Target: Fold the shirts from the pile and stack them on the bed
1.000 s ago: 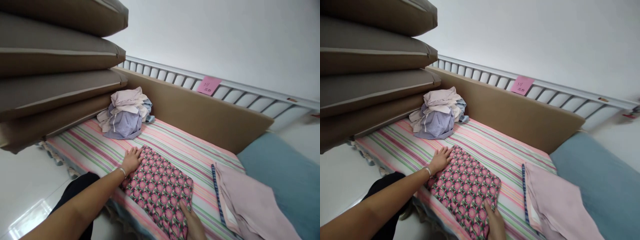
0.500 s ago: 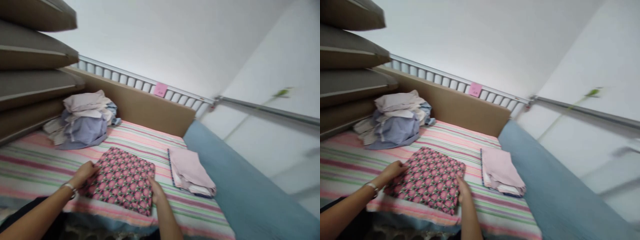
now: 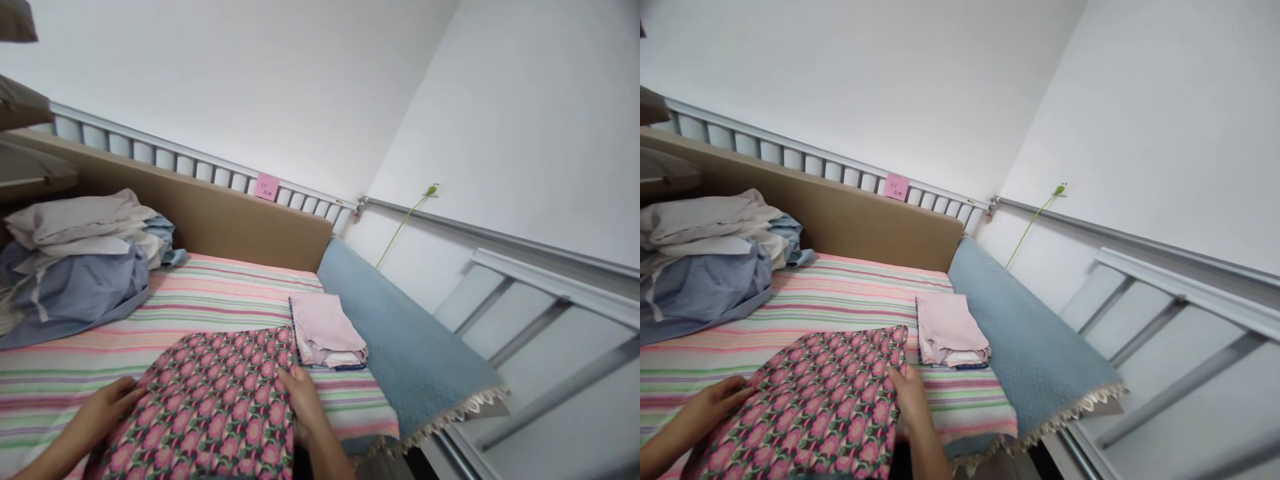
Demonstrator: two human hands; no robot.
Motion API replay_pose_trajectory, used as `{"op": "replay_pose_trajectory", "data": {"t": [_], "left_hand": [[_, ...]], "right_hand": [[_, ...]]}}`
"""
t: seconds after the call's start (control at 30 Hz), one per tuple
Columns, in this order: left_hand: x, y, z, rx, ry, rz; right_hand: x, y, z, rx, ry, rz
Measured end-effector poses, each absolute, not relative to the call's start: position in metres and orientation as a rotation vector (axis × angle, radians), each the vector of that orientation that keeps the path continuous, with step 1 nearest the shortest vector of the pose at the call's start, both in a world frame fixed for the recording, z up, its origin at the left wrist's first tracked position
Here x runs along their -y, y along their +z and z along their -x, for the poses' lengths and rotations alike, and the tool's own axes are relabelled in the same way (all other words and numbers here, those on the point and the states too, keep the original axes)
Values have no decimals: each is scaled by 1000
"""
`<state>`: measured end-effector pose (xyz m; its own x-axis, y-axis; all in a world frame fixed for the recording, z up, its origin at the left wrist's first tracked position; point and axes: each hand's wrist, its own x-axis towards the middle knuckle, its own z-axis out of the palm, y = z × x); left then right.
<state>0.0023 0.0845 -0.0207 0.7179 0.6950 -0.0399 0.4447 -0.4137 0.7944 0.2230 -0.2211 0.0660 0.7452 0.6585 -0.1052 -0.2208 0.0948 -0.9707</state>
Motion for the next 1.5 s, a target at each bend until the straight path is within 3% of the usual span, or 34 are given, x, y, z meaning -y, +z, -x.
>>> {"op": "replay_pose_trajectory", "data": {"t": [0.3,0.5,0.67,0.77,0.93,1.03,1.2,1.5], "left_hand": [[-50,65,-136,-606,541,-2329],[-31,157,-274,-618,671,-2562],[-2,214,-401,-516,898,-2662],[17,198,-471,-461,807,-2750],[33,124,-536,-435,543,-2825],[35,109,-551,-450,508,-2798],[37,133,-568,-366,584,-2770],[75,103,-542,-316,530,-2853]], "right_hand": [[283,121,-278,306,495,1255],[296,163,-345,195,272,1186],[299,144,-392,-18,-10,995],[292,97,-406,-153,-79,938],[279,40,-403,-355,117,944],[281,44,-400,-343,203,938],[289,64,-396,-263,142,989],[293,28,-402,-380,191,1138]]}}
